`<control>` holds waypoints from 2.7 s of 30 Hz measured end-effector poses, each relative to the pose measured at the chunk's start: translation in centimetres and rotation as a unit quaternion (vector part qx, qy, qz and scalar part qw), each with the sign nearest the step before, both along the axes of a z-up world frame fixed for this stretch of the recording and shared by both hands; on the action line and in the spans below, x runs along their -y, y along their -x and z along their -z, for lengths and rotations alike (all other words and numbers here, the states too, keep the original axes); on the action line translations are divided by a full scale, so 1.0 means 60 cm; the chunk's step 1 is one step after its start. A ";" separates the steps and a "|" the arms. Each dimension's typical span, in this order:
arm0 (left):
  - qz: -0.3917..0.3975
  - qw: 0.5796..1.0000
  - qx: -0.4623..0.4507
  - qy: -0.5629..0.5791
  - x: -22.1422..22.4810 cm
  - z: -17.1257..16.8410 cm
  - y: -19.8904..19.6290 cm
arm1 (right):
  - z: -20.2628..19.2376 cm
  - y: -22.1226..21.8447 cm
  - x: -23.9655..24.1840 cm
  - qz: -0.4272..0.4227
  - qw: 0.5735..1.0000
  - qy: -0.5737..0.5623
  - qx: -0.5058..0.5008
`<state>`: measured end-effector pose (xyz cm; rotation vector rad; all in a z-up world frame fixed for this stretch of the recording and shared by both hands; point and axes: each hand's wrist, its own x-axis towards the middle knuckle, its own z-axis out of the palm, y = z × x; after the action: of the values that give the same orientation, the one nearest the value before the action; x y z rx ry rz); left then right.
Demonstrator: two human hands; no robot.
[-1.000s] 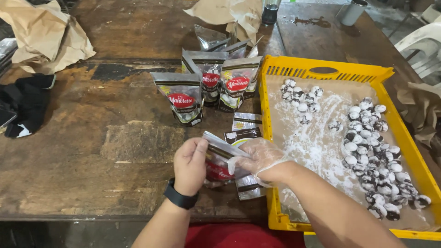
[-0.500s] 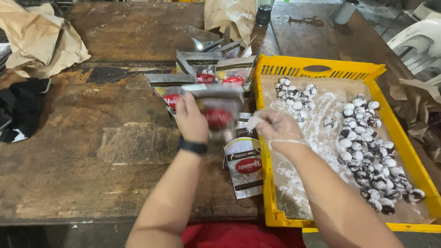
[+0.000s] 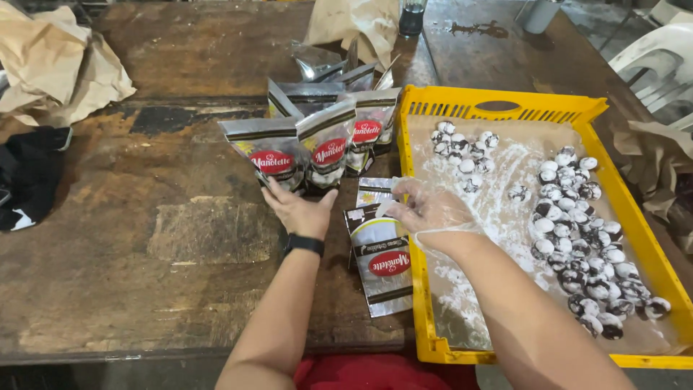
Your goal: The person opens plastic pouches and fills them with chocolate crinkles from a yellow tray. They repeat this process, setting each filled bag aside on the wooden table.
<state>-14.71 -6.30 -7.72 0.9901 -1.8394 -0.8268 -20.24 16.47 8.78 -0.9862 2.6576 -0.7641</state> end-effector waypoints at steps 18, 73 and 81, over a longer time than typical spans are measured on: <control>-0.017 0.992 0.086 0.094 0.049 0.023 0.062 | -0.018 0.013 -0.004 -0.006 0.997 -0.075 -0.025; 0.438 0.801 -0.227 -0.340 -0.158 -0.143 -0.128 | 0.163 0.028 0.032 -0.055 0.880 0.232 0.410; 0.441 0.800 -0.213 -0.347 -0.137 -0.069 -0.122 | 0.104 0.008 0.026 -0.001 0.891 0.252 0.379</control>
<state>-7.39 1.93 -3.58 0.1977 -1.5452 -2.2048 -20.71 14.94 2.52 -0.5861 1.8080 -1.5140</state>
